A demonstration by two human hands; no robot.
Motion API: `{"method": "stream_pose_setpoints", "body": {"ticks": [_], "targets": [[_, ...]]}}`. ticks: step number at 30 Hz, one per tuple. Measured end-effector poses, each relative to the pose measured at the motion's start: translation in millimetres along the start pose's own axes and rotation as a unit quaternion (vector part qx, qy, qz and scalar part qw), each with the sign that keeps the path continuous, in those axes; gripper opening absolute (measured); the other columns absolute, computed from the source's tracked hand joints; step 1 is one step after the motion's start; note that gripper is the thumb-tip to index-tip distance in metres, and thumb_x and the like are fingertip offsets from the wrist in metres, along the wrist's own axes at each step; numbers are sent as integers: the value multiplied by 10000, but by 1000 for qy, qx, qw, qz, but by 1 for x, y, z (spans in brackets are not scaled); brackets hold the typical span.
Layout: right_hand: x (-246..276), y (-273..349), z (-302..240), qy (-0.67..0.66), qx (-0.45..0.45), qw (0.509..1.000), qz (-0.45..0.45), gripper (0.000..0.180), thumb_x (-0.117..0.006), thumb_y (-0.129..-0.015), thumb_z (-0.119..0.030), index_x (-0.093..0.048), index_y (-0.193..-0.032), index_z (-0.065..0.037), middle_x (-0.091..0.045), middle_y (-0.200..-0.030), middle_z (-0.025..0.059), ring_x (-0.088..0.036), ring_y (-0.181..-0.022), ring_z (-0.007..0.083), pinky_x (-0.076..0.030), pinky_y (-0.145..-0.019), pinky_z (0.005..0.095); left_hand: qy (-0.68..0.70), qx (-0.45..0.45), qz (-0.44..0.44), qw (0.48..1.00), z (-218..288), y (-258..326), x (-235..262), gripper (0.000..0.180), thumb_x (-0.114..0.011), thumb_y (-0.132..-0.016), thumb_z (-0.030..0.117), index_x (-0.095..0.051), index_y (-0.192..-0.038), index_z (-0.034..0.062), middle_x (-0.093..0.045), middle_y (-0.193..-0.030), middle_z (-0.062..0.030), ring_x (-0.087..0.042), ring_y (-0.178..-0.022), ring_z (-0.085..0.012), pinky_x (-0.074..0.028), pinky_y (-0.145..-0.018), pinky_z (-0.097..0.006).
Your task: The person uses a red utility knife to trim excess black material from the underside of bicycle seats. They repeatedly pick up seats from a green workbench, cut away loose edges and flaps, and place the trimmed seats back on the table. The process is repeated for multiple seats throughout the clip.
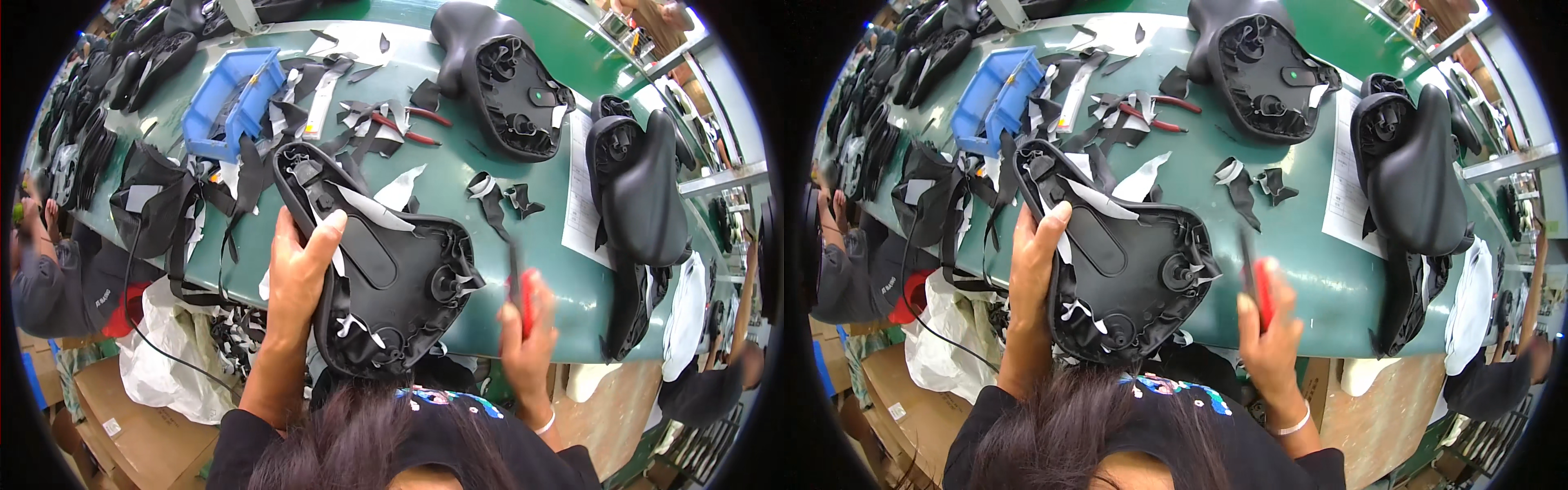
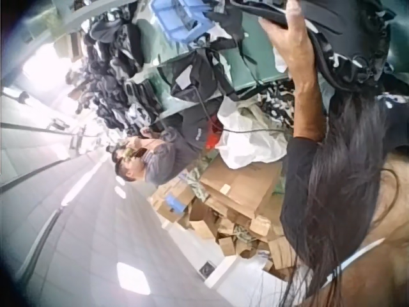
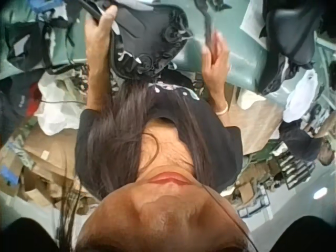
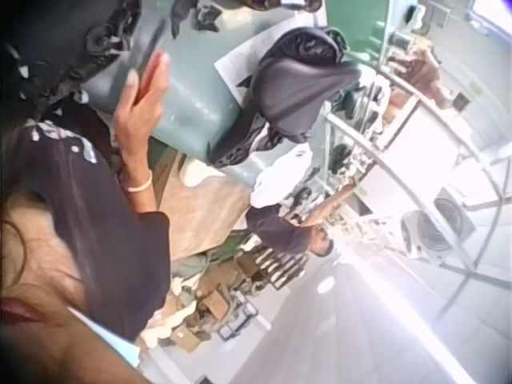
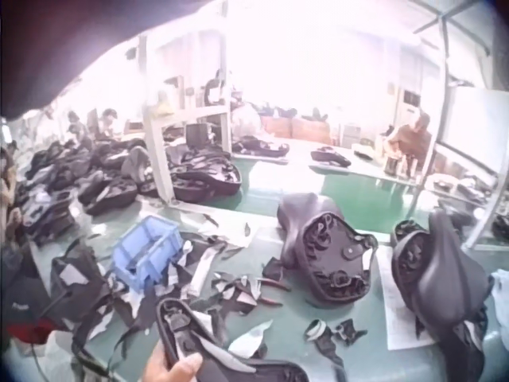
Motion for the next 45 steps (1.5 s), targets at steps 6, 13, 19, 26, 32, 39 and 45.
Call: {"method": "stream_pose_setpoints", "body": {"ticks": [6,13,19,26,32,39,45], "targets": [[-25,-85,-12,-75,56,993,-71,472,-629,-809,-60,-481,-1256,-36,-615,-951,63,-605,-660,132,-518,-593,270,8,-42,63,997,-10,22,11,431,-652,-849,197,-442,-1156,-19,-532,-990,-59,-503,-867,-108,-420,-794,-254],[-14,-95,-20,-342,-110,933,-31,457,-659,-795,-58,-484,-1216,-12,-583,-839,35,-568,-597,66,-454,-471,189,-452,-359,-14,816,8,2,-6,571,-792,-648,251,-524,-1110,49,-531,-976,-100,-484,-1026,-298,-338,-905,-411],[7,-84,-30,-7,147,977,-152,539,-676,-814,-89,-450,-1298,-19,-641,-894,118,-643,-706,228,-516,-596,305,-400,-403,-268,778,-11,-41,-55,192,-658,-766,133,-490,-680,94,-548,-722,-62,-519,-756,-240,-334,-669,-363],[19,-86,-1,286,284,896,-187,590,-625,-787,-46,-500,-1328,-245,-464,-615,49,-508,-473,227,-391,-434,358,-324,-347,-273,837,-5,-42,-58,288,-640,-814,128,-431,-632,46,-510,-609,-48,-476,-620,-223,-361,-671,-326],[13,-6,-18,373,120,905,-163,599,-619,-803,-97,-444,-1373,-154,-514,-609,103,-519,-453,282,-406,-428,393,200,-11,-200,959,0,-51,-43,233,-486,-919,178,-581,-803,-1,-575,-715,-93,-566,-736,-175,-414,-673,-293],[-10,-4,-39,410,76,900,-129,576,-595,-834,-134,-412,-1380,-128,-524,-585,109,-527,-421,290,-386,-389,421,580,-63,-216,783,16,-62,-38,344,-474,-975,289,-584,-754,50,-520,-621,-14,-595,-727,-144,-426,-581,-253],[-6,-46,-38,415,115,895,-112,505,-569,-851,-163,-459,-1343,-158,-569,-601,105,-549,-469,312,-380,-441,431,-381,-488,-146,771,26,-38,-47,148,-670,-766,189,-636,-816,54,-626,-855,-91,-567,-762,-228,-455,-658,-346]]}}
Point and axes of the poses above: each hand's wrist, its own y-axis away from the middle knuckle, its own x-axis out of the back of the hand, z = x × y, the point moved 1 cm from there along -y, towards the middle knuckle
